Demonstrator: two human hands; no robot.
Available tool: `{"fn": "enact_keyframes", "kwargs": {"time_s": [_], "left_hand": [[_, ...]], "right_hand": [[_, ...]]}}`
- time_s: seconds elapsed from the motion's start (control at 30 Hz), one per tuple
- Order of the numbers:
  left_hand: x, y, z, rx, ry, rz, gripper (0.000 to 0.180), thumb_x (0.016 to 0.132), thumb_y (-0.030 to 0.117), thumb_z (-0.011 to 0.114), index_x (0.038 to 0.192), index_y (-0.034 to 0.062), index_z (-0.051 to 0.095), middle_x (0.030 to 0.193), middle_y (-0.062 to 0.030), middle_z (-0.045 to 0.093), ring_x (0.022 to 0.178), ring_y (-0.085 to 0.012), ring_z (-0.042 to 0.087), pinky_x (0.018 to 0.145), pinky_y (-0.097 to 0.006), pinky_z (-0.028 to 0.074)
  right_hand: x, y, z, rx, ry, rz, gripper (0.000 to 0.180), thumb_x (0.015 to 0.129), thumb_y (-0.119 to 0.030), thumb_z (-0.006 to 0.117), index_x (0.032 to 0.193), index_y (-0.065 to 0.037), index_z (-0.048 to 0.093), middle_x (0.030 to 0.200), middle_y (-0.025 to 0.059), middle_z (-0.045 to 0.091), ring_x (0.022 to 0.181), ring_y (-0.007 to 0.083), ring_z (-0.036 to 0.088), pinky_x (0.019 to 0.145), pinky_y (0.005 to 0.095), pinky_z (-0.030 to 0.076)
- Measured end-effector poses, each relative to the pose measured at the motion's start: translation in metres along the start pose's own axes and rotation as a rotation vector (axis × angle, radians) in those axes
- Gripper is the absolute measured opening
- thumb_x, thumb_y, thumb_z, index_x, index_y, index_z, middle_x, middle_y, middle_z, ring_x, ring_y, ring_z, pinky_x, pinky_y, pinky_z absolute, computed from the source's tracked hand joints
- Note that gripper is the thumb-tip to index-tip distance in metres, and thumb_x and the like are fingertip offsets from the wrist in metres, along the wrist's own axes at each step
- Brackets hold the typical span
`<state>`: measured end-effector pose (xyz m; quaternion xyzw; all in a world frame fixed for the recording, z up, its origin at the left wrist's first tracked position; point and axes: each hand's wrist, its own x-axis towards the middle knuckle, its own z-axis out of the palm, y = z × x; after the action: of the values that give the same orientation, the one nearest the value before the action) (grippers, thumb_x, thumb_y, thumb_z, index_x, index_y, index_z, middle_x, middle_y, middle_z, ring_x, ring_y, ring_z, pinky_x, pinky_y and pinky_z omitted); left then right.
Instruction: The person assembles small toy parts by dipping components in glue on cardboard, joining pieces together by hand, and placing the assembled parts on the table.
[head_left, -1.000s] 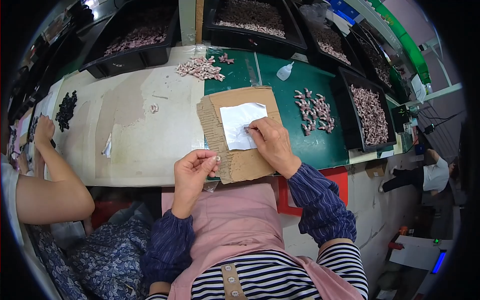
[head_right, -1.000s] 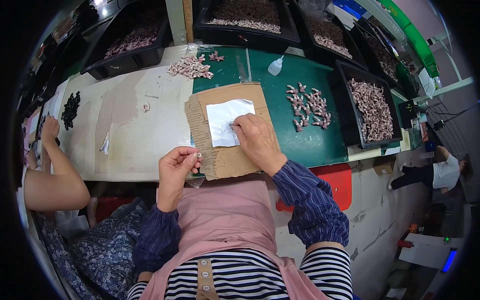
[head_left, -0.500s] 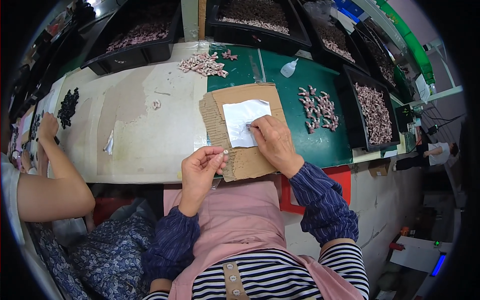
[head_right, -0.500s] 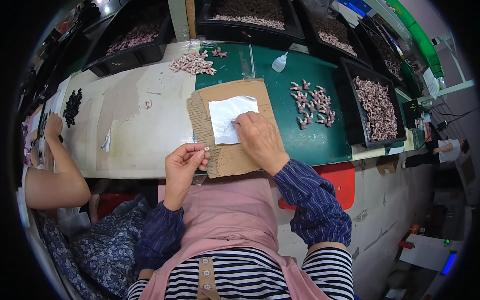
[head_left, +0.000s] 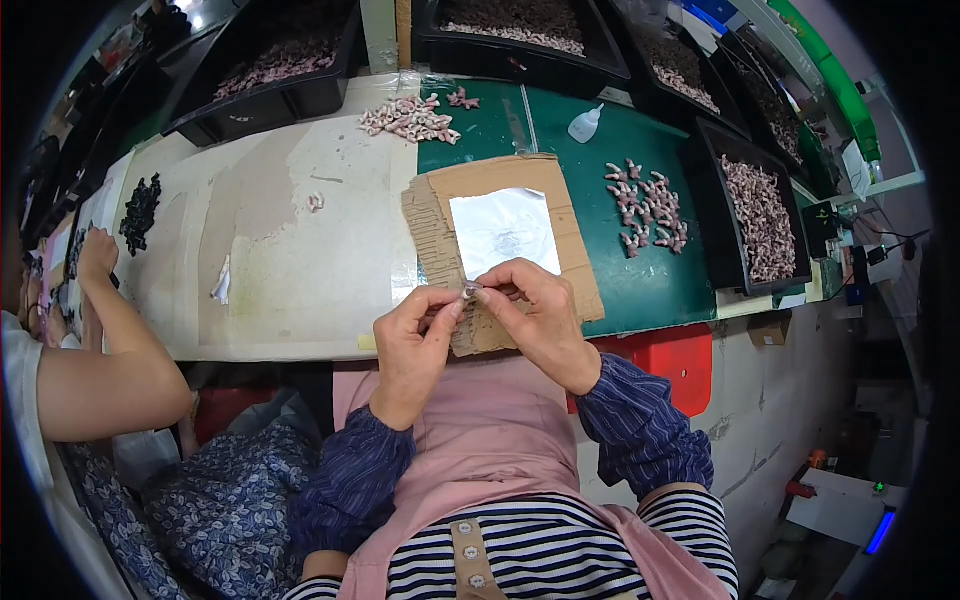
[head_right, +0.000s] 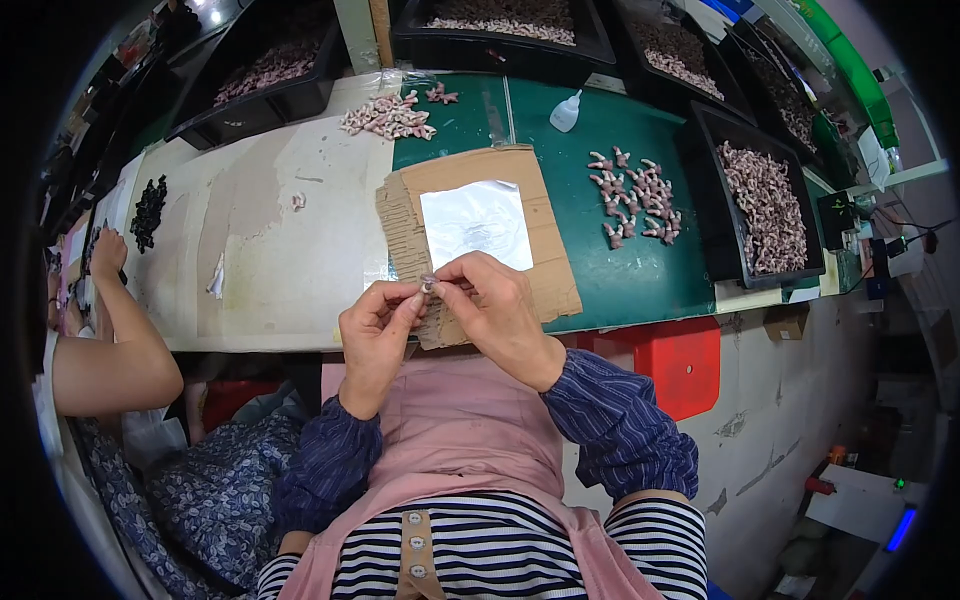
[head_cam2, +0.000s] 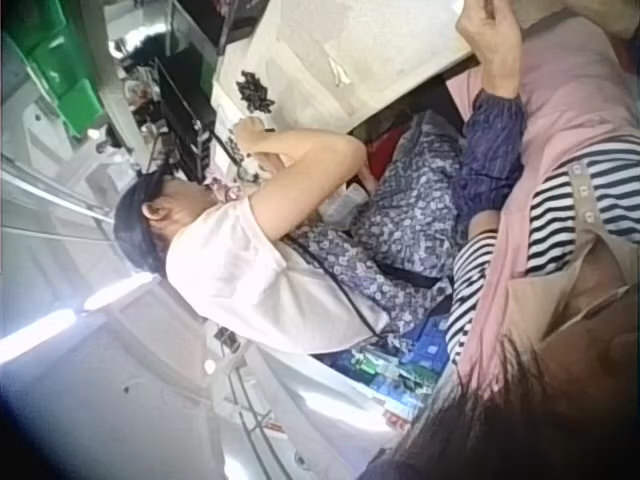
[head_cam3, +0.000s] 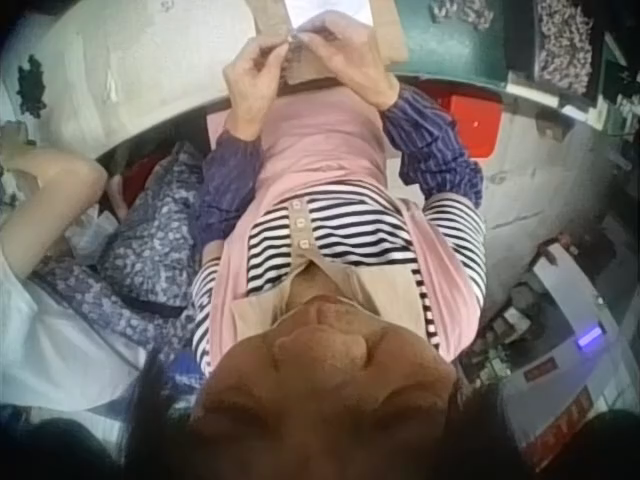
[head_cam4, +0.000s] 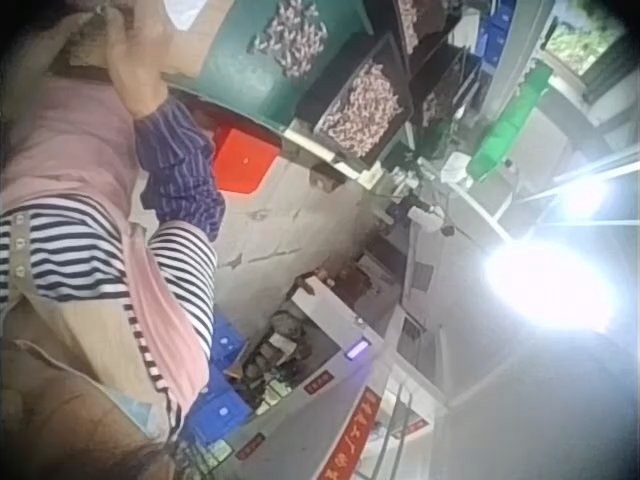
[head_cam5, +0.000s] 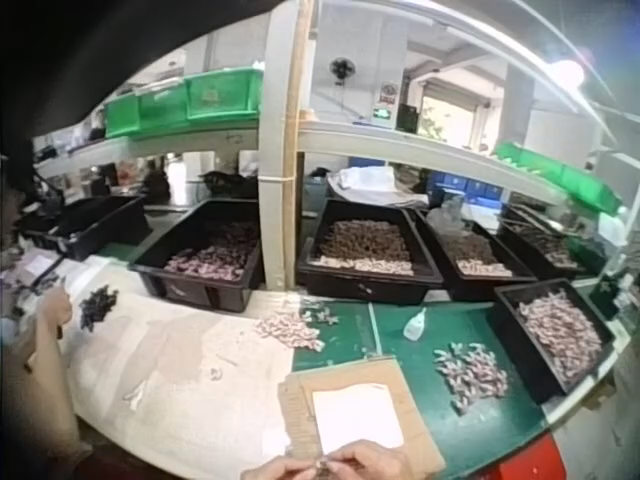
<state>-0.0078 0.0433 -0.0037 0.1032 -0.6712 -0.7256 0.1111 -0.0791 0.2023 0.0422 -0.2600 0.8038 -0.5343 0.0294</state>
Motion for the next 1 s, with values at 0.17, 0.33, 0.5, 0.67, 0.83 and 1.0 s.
{"fn": "enact_keyframes", "kwargs": {"time_s": [0.17,0.33,0.5,0.67,0.83,1.0], "left_hand": [[-0.002,0.004,0.005,0.205,0.037,0.263,0.01,0.091,-0.005,0.07,0.099,-0.0012,0.07,0.088,-0.0104,0.073,0.077,-0.0161,0.07,0.068,-0.027,0.055],[-0.001,0.005,0.014,0.295,0.067,0.321,0.01,0.087,-0.004,0.072,0.096,-0.0003,0.069,0.085,-0.0138,0.071,0.074,-0.024,0.071,0.066,-0.031,0.055],[0.039,0.031,0.001,0.388,-0.1,0.306,0.015,0.087,0.004,0.076,0.101,0.0015,0.072,0.08,-0.0133,0.072,0.067,-0.0207,0.069,0.062,-0.032,0.054],[0.149,0.018,-0.036,0.658,0.096,0.363,0.015,0.094,0.011,0.066,0.101,0.0007,0.074,0.084,-0.0135,0.074,0.073,-0.0203,0.071,0.069,-0.032,0.054],[0.218,0.012,-0.033,0.944,0.117,0.483,0.014,0.087,0.011,0.072,0.099,0.0033,0.076,0.09,-0.0179,0.073,0.079,-0.0334,0.071,0.074,-0.041,0.054],[0.231,0.0,-0.025,1.077,0.063,0.484,0.013,0.084,0.009,0.076,0.096,0.0026,0.074,0.094,-0.0169,0.071,0.082,-0.0346,0.07,0.076,-0.044,0.054]], "right_hand": [[-0.007,0.003,0.007,0.074,0.016,0.03,0.011,0.091,0.002,0.071,0.101,0.005,0.068,0.095,0.0101,0.071,0.083,0.0149,0.07,0.074,0.0276,0.057],[-0.01,0.011,0.013,0.056,0.1,-0.022,0.01,0.089,0.002,0.07,0.098,0.004,0.065,0.092,0.0146,0.069,0.08,0.0228,0.071,0.07,0.0324,0.057],[0.008,0.023,-0.002,0.356,0.101,0.267,0.009,0.095,0.001,0.065,0.103,0.004,0.065,0.096,0.0054,0.069,0.085,0.01,0.067,0.074,0.0246,0.055],[0.013,0.032,-0.028,0.439,0.126,0.28,0.013,0.097,0.003,0.064,0.11,0.004,0.065,0.099,0.0052,0.07,0.087,0.0095,0.067,0.08,0.0238,0.055],[0.008,0.031,-0.03,0.417,0.104,0.304,0.017,0.095,0.006,0.065,0.113,0.005,0.065,0.103,0.0052,0.07,0.093,0.0097,0.067,0.084,0.0237,0.055],[0.008,0.037,-0.036,0.392,0.14,0.288,0.018,0.094,0.003,0.067,0.112,0.005,0.065,0.103,0.0049,0.07,0.091,0.0093,0.066,0.082,0.024,0.054]]}}
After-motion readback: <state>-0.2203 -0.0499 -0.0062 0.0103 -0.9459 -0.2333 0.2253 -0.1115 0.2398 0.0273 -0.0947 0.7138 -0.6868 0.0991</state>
